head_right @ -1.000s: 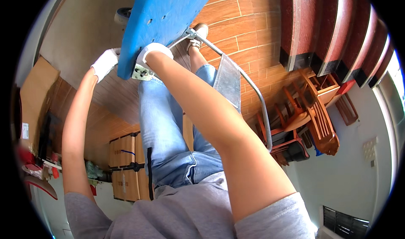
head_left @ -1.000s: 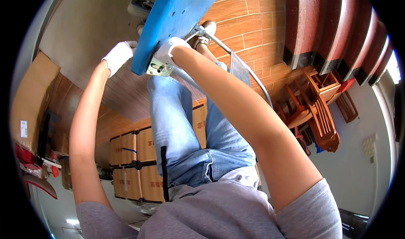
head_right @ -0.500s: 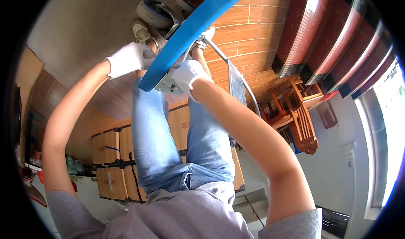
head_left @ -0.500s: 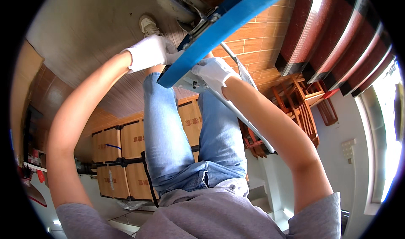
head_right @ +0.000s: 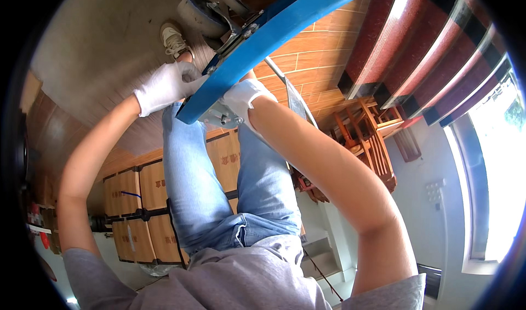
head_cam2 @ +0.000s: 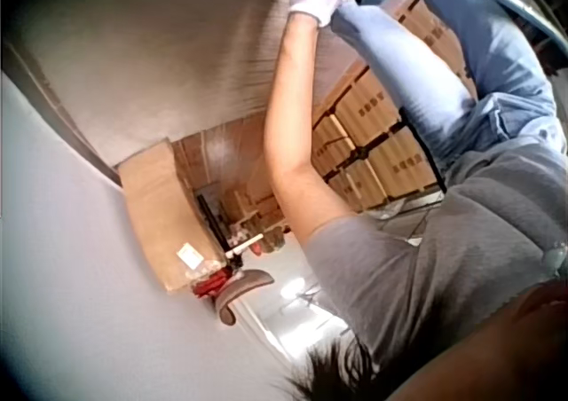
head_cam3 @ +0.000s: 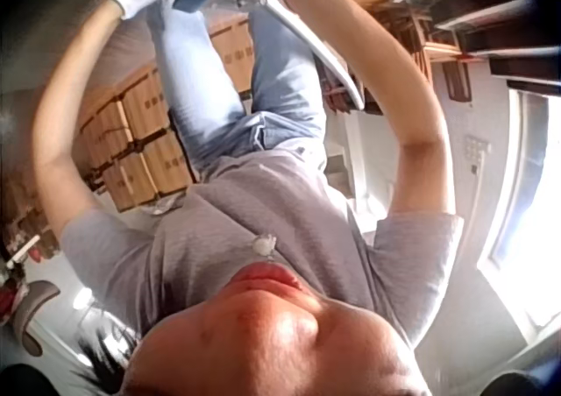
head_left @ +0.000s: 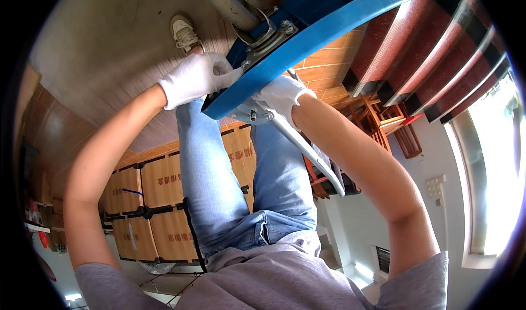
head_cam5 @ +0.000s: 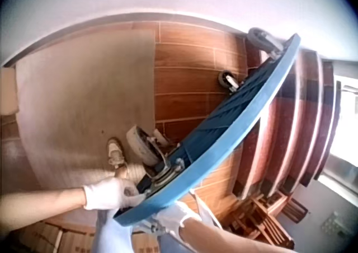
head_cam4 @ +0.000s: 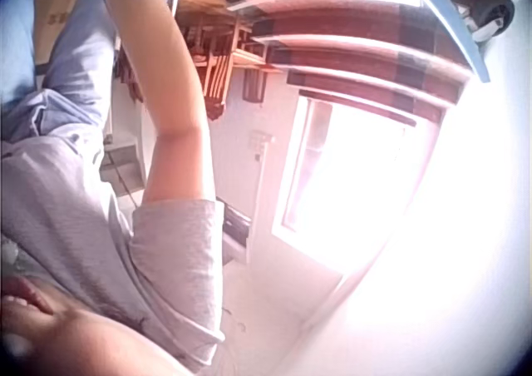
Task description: The person assembles a blue hand truck by attaching the metal handle to the base plate. They insert the handle into the base, secure it with bolts and nuts, and tighten the fasteners by hand. The person then stands up and moves the assembled hand truck across the room.
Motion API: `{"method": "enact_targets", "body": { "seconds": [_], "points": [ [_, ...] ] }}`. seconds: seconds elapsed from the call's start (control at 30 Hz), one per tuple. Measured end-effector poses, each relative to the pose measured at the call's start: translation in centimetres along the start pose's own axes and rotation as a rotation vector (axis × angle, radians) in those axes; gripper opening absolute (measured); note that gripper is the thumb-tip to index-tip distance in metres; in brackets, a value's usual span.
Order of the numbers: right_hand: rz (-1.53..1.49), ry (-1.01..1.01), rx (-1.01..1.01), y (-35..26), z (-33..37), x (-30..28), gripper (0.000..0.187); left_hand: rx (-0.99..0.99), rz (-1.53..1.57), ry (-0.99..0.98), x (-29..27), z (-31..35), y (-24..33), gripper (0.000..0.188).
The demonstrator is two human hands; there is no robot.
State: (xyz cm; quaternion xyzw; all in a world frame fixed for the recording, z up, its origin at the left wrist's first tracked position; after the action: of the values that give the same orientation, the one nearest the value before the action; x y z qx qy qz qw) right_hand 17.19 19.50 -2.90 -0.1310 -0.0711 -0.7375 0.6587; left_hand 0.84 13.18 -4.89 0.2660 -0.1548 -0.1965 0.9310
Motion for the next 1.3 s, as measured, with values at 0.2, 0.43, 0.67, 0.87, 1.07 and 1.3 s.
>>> {"method": "enact_targets", "body": {
  "seconds": [0.2,0.43,0.67,0.87,1.07,1.3],
  "points": [
    [-0.186,0.188,0.080,-1.5,4.4,-0.8,0.044,-0.116,-0.140,-0.089,-0.9,0.1,0.8,0.033],
    [-0.363,0.769,-0.329,0.4,7.0,0.5,0.022,0.055,-0.130,0.138,-1.5,1.2,-4.8,0.033],
    [-0.548,0.817,-0.335,6.3,7.2,4.2,0.016,-0.171,0.386,0.533,-1.6,5.5,-4.4,0.052],
    [-0.790,0.842,-0.457,8.8,7.1,5.1,0.015,-0.193,0.472,1.064,1.9,10.9,-1.4,0.051],
    [-0.921,0.622,-0.457,10.1,6.1,6.4,0.019,-0.313,0.412,1.229,5.9,12.6,1.3,0.045],
    [-1.143,0.385,-0.602,9.7,6.8,5.5,0.022,-0.249,0.613,1.065,11.0,9.0,7.8,0.049]
  ]
}}
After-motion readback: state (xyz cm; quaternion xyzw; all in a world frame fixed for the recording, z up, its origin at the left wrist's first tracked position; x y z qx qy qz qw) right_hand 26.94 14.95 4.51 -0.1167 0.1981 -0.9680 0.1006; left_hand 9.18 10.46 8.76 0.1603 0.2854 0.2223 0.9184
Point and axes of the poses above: each hand's wrist, its own z-axis away from the middle knuckle, its own x-axis out of the palm, y = z × x, the point moved 3 cm from there along -z, towards the middle knuckle, and after that the axes turned 8 degrees about -z, right-handed, at the moved point
